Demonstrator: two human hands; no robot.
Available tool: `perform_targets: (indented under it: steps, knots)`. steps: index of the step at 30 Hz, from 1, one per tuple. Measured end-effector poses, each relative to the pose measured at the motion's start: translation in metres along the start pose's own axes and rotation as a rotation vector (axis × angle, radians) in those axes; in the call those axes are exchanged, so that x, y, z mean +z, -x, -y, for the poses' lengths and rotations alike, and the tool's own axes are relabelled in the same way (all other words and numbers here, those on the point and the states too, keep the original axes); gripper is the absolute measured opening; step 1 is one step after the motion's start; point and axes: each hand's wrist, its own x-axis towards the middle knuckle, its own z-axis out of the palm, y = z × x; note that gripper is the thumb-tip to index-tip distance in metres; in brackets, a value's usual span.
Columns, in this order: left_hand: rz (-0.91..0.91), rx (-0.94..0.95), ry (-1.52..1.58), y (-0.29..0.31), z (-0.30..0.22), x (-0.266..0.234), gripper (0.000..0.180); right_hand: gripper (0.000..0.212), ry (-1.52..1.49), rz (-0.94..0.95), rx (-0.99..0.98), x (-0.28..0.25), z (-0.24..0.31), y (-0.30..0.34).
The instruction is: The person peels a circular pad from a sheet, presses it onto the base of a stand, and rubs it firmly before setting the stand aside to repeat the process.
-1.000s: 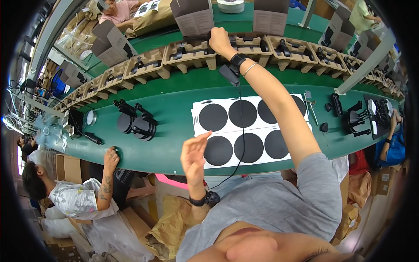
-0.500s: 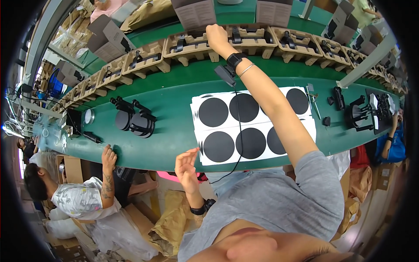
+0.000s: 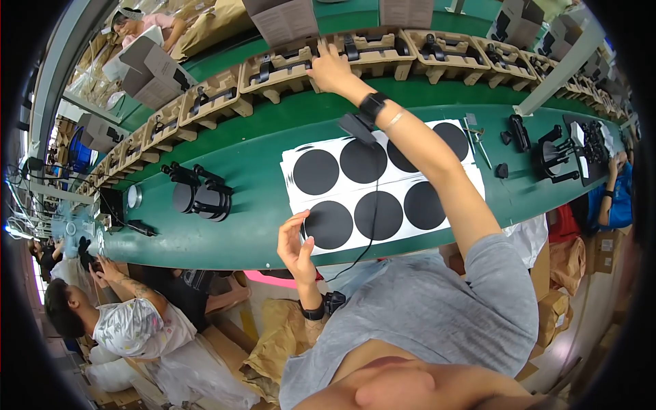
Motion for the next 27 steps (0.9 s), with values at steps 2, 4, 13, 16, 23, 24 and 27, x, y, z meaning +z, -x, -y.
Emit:
perform_targets:
  steps: [2,4,13,16,23,24,27]
  knots:
    - [-0.033,0.021,-0.082,0.004,0.000,-0.002,0.037,0.033,-0.172,-0.237,-0.105,-0.016,-0.004,0.028]
    - [-0.102,0.027,-0.171,0.015,0.003,-0.009,0.036,0.029,-0.514,0.011,-0.293,-0.066,0.001,0.074]
    - [-0.063,0.129,-0.804,0.007,0.021,-0.013,0.035,0.037,-0.484,0.069,-0.543,-0.048,0.025,0.277]
    - [-0.076,0.128,-0.823,0.005,0.022,-0.016,0.035,0.041,-0.545,0.064,-0.502,-0.045,0.023,0.278]
    - [-0.125,0.037,-0.723,0.006,0.021,-0.018,0.032,0.036,-0.558,0.061,-0.481,-0.050,0.030,0.271]
    - [-0.130,0.025,-0.712,0.005,0.021,-0.018,0.032,0.037,-0.581,0.038,-0.468,-0.050,0.030,0.272]
    - [-0.165,0.013,-0.710,0.011,0.019,-0.016,0.032,0.039,-0.550,0.013,-0.464,-0.070,0.010,0.278]
